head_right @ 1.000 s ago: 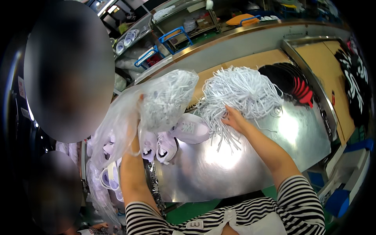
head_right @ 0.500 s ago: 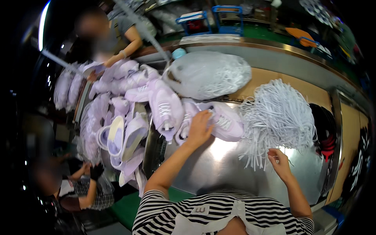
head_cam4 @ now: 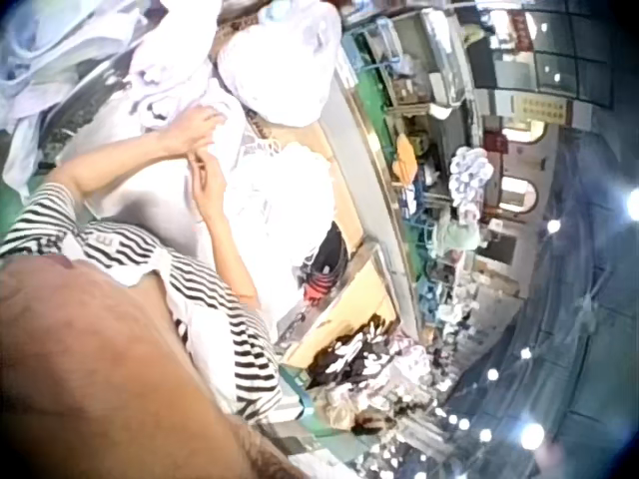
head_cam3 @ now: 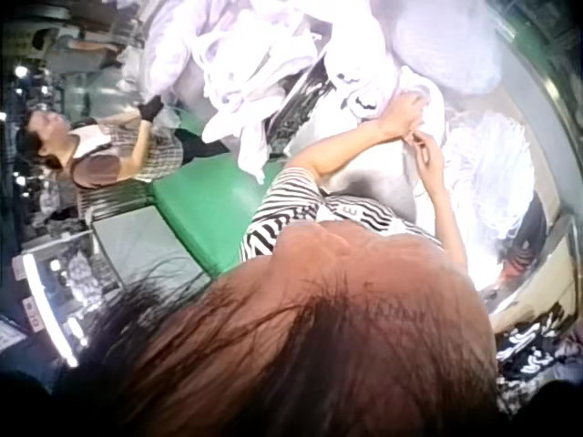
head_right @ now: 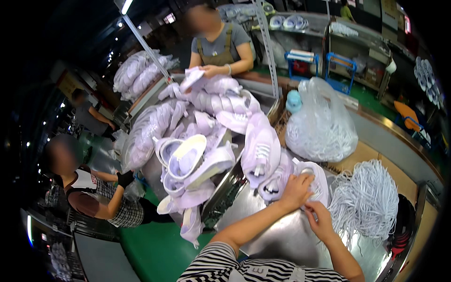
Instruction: The person gathers groups of white shoelaces from a table, aligns them, and places them into plastic bags.
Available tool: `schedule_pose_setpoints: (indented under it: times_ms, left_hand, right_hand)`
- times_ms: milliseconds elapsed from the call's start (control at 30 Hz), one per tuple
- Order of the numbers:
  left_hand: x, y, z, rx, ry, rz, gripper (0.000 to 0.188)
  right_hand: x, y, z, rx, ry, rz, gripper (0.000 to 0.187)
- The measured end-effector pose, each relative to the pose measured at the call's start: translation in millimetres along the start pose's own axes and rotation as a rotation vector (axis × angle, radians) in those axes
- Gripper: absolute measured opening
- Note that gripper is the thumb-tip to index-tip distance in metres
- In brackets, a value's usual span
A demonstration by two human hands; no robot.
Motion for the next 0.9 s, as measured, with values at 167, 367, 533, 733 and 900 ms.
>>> schedule_pose_setpoints:
  times_ms: [167, 367, 533, 733, 900]
  left_hand:
    - [-86.4, 16.6, -17.7, 0.125, 0.12, -0.226, 0.047]
    - [-183.6, -35.3, -33.2, 0.027, 0.315, -0.51, 0.047]
    - [-192.1, -152.1, -19.9, -0.287, 0.215, -0.668, 0.06]
    - [-176.5, -172.7, 1.4, -0.33, 0.079, -0.47, 0.064]
    - [-169.2, -90.6, 7.0, -0.009, 0.167, -0.452, 0.047]
  right_hand:
    - [-22.1, 3.4, 44.4, 0.139, 0.217, -0.101, 0.021]
    - [-5.9, 18.2, 83.1, 0.256, 0.107, -0.131, 0.017]
    - [39.7, 5.0, 79.3, 0.258, -0.145, -0.017, 0.024]
    - [61.1, 17.7, 74.5, 0.359, -0.296, -0.147, 0.039]
    - [67.5, 70.9, 62.4, 0.528, -0.186, -0.294, 0.041]
Point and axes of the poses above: each hand's wrist, its own z-axis away from the middle knuckle, its own x-axis out of the palm, y = z × x, the point moved 5 cm from there along -z, towards the middle knuckle, and after that the axes turned 9 degrees about -z, right-handed, at the moved point
